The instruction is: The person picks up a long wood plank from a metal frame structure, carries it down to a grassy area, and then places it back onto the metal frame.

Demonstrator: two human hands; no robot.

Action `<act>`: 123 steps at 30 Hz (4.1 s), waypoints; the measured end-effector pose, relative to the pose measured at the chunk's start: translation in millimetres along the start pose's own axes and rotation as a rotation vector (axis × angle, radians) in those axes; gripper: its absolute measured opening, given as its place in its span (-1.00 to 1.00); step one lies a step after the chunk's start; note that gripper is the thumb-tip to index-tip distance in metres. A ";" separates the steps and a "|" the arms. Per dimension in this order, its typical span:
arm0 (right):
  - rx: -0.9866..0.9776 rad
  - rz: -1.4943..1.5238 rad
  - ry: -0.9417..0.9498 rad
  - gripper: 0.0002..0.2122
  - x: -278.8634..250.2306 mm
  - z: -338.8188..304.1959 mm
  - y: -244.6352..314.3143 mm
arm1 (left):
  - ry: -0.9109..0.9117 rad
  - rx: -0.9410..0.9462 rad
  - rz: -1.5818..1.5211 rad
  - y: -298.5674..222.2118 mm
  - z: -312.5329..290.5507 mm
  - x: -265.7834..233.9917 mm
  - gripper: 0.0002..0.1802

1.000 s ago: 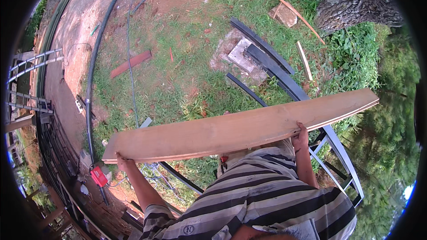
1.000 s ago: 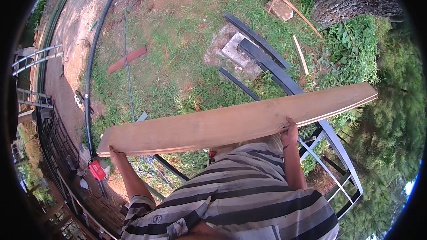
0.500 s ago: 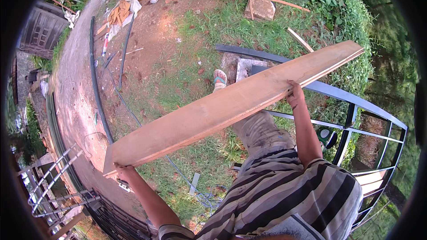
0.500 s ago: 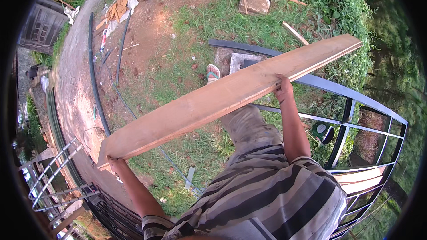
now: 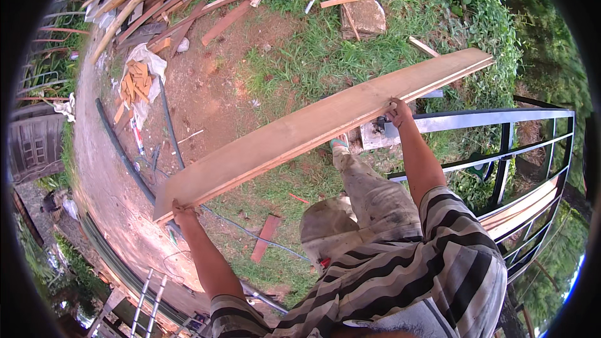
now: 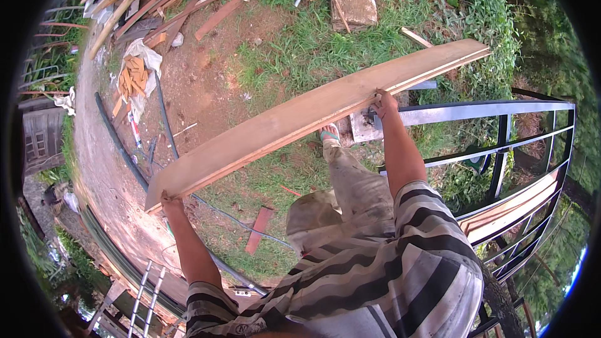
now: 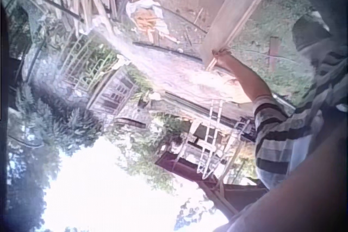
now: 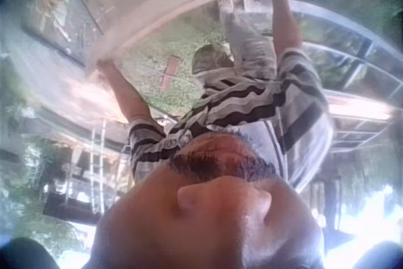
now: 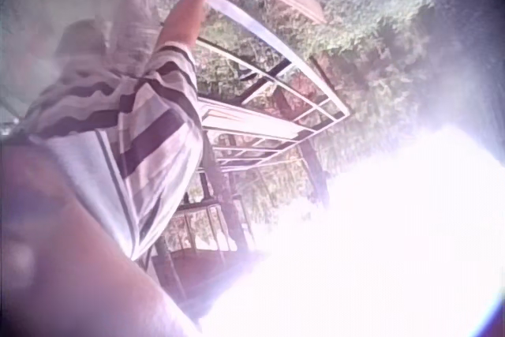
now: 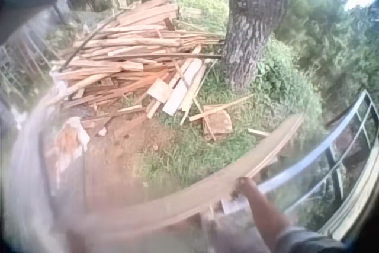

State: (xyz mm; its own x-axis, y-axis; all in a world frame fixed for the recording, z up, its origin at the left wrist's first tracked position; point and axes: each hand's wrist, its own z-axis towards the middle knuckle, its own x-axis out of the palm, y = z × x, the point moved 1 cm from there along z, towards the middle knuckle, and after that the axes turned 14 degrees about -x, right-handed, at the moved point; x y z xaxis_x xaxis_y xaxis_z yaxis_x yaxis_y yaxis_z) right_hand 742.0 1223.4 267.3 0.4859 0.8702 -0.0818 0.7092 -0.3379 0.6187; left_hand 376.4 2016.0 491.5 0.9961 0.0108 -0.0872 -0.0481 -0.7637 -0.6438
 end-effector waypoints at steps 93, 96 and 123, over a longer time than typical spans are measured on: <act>0.249 0.096 -1.057 -0.72 -354.8 -673.8 -620.8 | 0.970 0.199 2.485 709.8 -511.6 36.5 -0.65; 0.255 0.680 -1.080 -0.68 -422.4 -675.7 -517.4 | 1.107 0.278 2.476 750.4 -571.7 58.7 -0.65; 0.073 0.470 -1.031 -0.68 -1087.0 -486.6 -499.6 | 1.034 0.312 2.461 923.8 -737.1 -140.4 -0.69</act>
State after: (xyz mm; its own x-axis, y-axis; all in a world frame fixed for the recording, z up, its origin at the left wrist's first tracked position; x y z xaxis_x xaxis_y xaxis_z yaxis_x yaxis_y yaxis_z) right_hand -389.1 620.9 427.3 0.8766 -0.0477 -0.4788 0.3570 -0.6026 0.7137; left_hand 246.3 833.2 469.3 -0.8957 -0.3591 -0.2623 -0.3384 0.9331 -0.1221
